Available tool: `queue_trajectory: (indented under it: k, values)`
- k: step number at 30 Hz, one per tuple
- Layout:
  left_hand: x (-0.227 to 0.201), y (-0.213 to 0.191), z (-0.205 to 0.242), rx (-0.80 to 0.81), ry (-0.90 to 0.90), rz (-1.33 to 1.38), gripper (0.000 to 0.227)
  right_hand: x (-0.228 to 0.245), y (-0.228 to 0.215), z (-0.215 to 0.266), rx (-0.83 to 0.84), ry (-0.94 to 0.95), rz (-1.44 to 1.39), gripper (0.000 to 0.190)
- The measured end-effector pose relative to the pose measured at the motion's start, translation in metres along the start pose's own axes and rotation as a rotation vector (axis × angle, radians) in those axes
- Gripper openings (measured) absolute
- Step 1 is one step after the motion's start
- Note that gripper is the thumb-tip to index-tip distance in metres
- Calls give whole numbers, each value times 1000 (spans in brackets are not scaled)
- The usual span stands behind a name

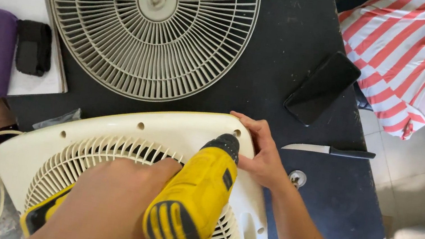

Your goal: A person uses a yellow power drill to remove several screws from the outer plastic casing of a white box fan to disassemble it.

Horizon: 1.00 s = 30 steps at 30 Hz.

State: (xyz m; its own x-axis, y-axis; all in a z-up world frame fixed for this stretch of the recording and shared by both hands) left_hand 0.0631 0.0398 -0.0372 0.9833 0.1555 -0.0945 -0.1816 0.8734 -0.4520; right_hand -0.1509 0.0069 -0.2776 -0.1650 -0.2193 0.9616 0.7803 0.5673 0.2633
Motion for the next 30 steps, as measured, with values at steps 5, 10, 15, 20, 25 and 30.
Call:
queue_trajectory:
  k: [5, 10, 15, 20, 25, 30]
  values:
    - [-35, -22, -7, 107, -66, -33, 33, -4, 0, 3, -9, -36, -7, 67]
    - [-60, -23, -14, 140, -39, -99, 30, 7, 3, 2, -35, -24, 51, 68]
    - [-74, -23, -18, 103, -23, -64, 20, 12, 3, 0, -52, 14, 72, 53]
    - [-75, -38, -23, 82, -16, -118, 28, 25, 8, 0, -89, 118, 116, 52]
    - [-79, -49, -26, 64, -26, -140, 32, 30, 8, 1, -81, 121, 84, 48]
    - [-82, -46, -34, 53, -12, -151, 31, 30, 6, 1, -87, 174, 57, 45]
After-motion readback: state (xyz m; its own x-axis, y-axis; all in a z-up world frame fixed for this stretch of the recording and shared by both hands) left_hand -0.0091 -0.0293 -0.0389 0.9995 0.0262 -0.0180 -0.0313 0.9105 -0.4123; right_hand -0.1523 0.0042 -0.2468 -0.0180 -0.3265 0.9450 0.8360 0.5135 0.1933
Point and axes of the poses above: each hand's wrist, its own z-axis away from the middle knuckle, its own y-axis out of the palm, x = y × z, the point moved 3 cm from there along -z, towards the middle knuckle, and after that the axes turned 1 degree about -y, right-handed, at the moved point
